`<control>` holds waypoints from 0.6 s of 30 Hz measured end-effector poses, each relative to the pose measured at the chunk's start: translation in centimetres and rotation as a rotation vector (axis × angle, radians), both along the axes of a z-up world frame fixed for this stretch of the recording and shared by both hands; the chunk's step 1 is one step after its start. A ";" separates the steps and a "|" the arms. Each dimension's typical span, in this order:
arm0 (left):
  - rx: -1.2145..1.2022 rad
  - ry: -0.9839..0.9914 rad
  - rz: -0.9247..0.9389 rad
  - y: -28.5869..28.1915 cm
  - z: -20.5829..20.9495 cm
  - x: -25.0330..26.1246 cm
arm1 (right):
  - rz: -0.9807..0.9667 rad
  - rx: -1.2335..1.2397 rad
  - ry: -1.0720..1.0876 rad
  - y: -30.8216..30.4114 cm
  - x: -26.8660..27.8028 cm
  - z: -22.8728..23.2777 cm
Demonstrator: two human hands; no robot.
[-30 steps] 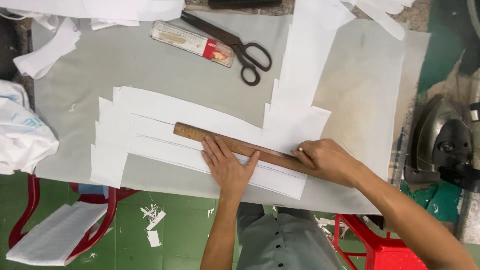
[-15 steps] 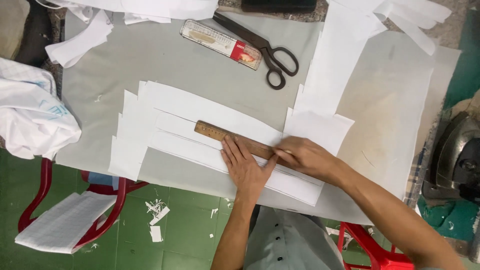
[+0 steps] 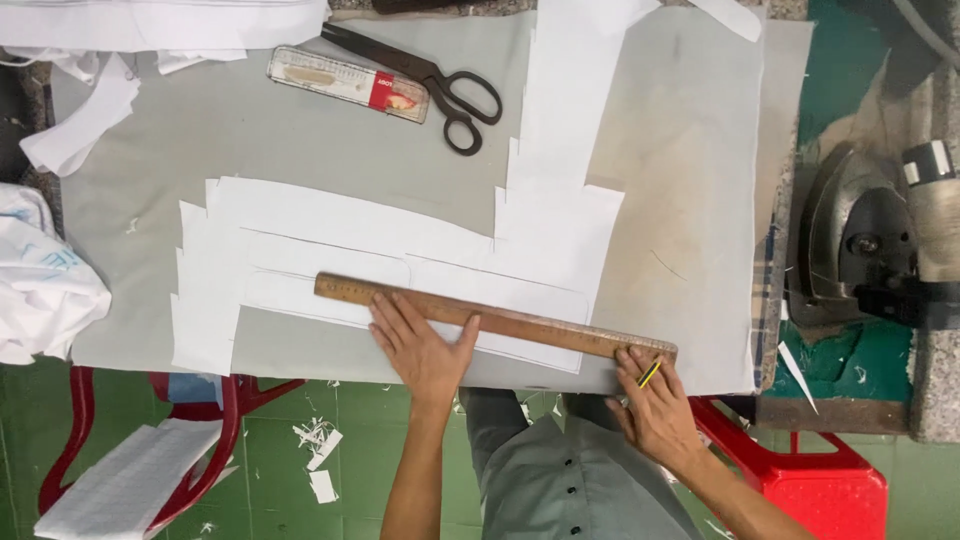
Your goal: The person irons a large sheet of white paper on a table, then uses a ruler and pencil to draw straight lines and curved shapes on it. They then use scissors to cut the paper along the drawn lines, creating several rectangular and shaped pieces.
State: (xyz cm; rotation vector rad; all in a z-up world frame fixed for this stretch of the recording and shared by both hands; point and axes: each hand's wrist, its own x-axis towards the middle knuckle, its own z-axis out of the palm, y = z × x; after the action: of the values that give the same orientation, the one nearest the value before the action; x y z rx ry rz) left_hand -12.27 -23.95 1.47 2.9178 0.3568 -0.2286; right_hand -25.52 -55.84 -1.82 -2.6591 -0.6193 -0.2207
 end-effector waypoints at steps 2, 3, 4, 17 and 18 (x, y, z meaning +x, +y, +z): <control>0.069 -0.231 -0.036 0.6 -1.0 -1.8 | -0.036 -0.027 0.032 0.8 -1.9 -0.8; 0.071 -0.227 -0.051 0.6 -1.0 -1.9 | -0.051 -0.023 0.037 1.0 -2.4 -1.3; 0.105 -0.273 -0.075 0.7 -1.1 -1.8 | -0.066 -0.018 0.015 1.2 -2.7 -1.8; 0.126 -0.334 -0.092 0.8 -2.2 -1.8 | -0.128 0.027 -0.125 1.5 -3.2 -5.3; 0.128 -0.334 -0.088 0.8 -2.2 -1.9 | -0.124 0.028 -0.125 1.4 -3.1 -5.3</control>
State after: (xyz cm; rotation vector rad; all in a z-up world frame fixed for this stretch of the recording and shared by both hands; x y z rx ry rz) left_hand -14.14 -23.19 -0.76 3.0252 0.1952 0.2777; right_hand -28.66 -54.40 -7.11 -2.6736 -0.4859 -0.4303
